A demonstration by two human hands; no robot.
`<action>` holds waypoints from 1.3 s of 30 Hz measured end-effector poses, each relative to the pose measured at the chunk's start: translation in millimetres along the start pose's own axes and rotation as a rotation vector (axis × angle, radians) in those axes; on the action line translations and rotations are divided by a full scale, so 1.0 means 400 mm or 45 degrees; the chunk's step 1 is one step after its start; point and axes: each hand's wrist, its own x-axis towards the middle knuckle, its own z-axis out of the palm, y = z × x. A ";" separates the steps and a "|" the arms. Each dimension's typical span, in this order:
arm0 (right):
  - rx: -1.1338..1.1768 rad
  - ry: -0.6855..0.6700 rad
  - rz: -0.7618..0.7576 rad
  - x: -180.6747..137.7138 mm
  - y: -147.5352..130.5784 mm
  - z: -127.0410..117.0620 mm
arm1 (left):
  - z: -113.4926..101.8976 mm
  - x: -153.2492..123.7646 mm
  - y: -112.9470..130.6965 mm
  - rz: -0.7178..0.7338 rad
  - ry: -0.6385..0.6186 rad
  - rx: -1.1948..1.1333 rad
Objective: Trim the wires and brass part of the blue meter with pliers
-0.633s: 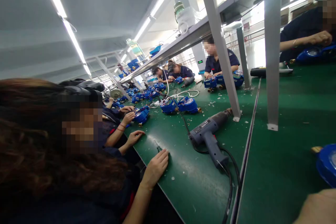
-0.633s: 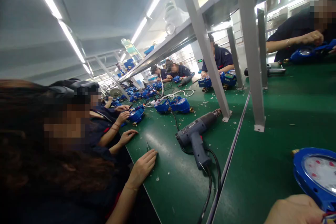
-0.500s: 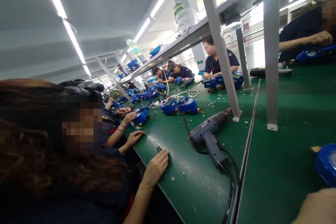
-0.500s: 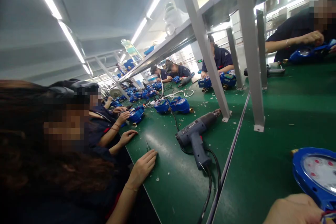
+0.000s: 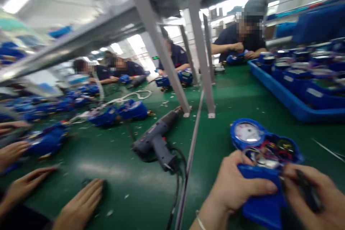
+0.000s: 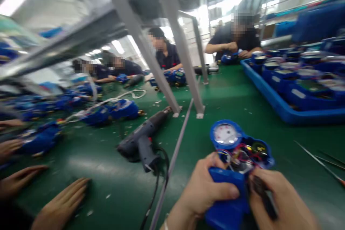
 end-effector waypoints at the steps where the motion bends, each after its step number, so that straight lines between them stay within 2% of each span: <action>1: -0.038 -0.033 -0.034 0.010 -0.004 -0.038 | 0.027 0.017 -0.019 -0.020 -0.002 -0.009; 3: -0.005 -0.090 -0.040 0.033 -0.027 -0.076 | 0.030 0.037 -0.023 -0.077 -0.056 -0.018; 6: 0.078 -0.106 -0.048 0.071 -0.052 -0.067 | -0.017 0.066 0.007 -0.173 -0.125 0.081; 8: 0.103 -0.082 -0.072 0.088 -0.059 -0.057 | -0.032 0.075 0.023 -0.195 -0.073 0.172; 12: 0.163 -0.067 -0.070 0.093 -0.062 -0.058 | -0.022 0.069 0.026 -0.170 0.065 0.220; 17: 0.201 -0.038 -0.010 0.095 -0.049 -0.058 | -0.054 0.094 0.012 -0.210 -0.014 0.243; 21: 0.220 -0.022 0.164 0.109 -0.043 -0.074 | -0.082 0.104 0.004 -0.190 0.074 0.150; 24: 0.452 -0.166 0.299 0.115 -0.055 -0.105 | -0.086 0.098 -0.001 -0.220 0.072 0.163; 27: 0.753 -0.441 0.281 0.113 -0.071 -0.133 | -0.086 0.094 -0.002 -0.250 0.034 0.165; 29: 0.820 -0.526 0.247 0.109 -0.078 -0.139 | -0.086 0.095 0.000 -0.273 0.002 0.167; 30: 0.807 -0.510 0.247 0.106 -0.080 -0.138 | -0.086 0.096 0.002 -0.284 -0.010 0.173; 34: 0.615 -0.269 0.266 0.098 -0.076 -0.114 | -0.067 0.093 0.013 -0.282 -0.025 0.245; 39: 0.389 -0.140 0.168 0.101 -0.070 -0.091 | -0.007 0.067 0.028 -0.203 0.132 0.231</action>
